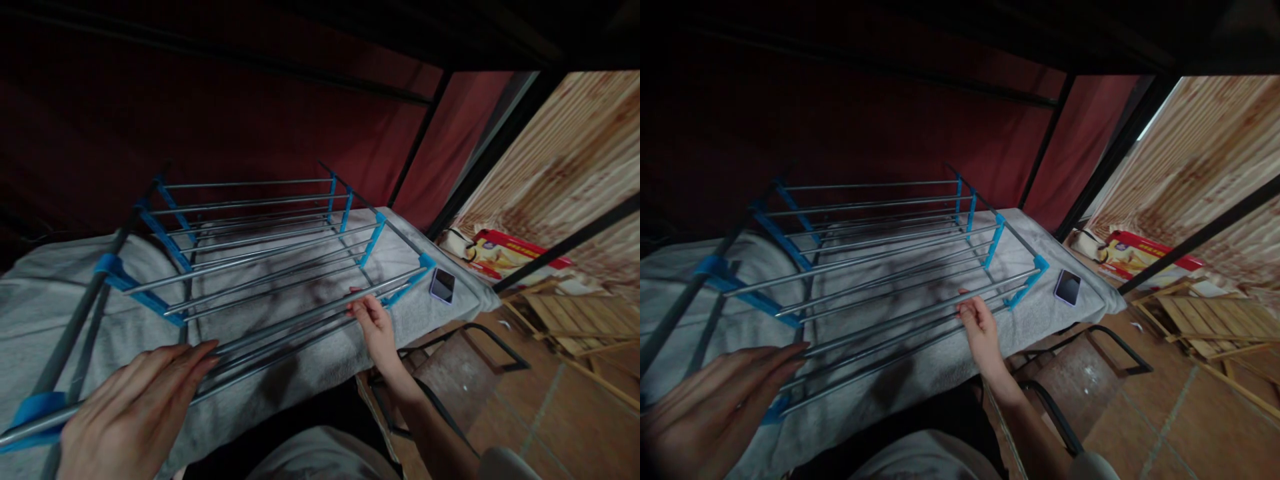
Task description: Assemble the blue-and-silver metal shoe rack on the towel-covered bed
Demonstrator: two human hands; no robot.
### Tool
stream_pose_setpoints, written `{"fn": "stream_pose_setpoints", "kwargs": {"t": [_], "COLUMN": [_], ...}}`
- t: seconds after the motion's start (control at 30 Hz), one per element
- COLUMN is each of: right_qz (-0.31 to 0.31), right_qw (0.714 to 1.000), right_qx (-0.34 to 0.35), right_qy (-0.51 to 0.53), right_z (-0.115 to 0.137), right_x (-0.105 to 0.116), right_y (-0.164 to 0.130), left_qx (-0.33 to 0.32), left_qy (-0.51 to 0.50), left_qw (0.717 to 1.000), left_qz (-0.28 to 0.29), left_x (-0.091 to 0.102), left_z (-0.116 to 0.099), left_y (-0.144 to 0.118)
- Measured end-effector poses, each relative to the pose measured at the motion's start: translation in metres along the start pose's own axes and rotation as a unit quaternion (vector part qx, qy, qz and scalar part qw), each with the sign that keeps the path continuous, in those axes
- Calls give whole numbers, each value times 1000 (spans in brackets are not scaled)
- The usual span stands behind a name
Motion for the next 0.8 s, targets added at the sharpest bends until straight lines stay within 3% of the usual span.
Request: {"fn": "stream_pose_setpoints", "kwargs": {"t": [0.1, 0.37, 0.8], "right_qz": [7, 20, 42], "right_qw": [999, 997, 990], "right_qx": [-27, -44, -66], "right_qy": [35, 53, 113], "right_z": [0, -11, 1], "right_x": [1, 9, 6], "right_y": [3, 5, 1], "left_qx": [-22, -49, -47], "left_qy": [19, 39, 68], "left_qw": [999, 998, 996], "left_qz": [29, 18, 17], "left_x": [-1, 0, -1], "left_z": [-9, -16, -23], "left_y": [2, 3, 4]}}
Point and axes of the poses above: each hand's wrist, its own y-axis towards the middle knuckle, its own x-axis out of the back of the hand, z = x × y, the point moved 3 cm from there along y, towards the middle knuckle, and after that the axes turned 11 degrees about -y, right-handed, at the moved point
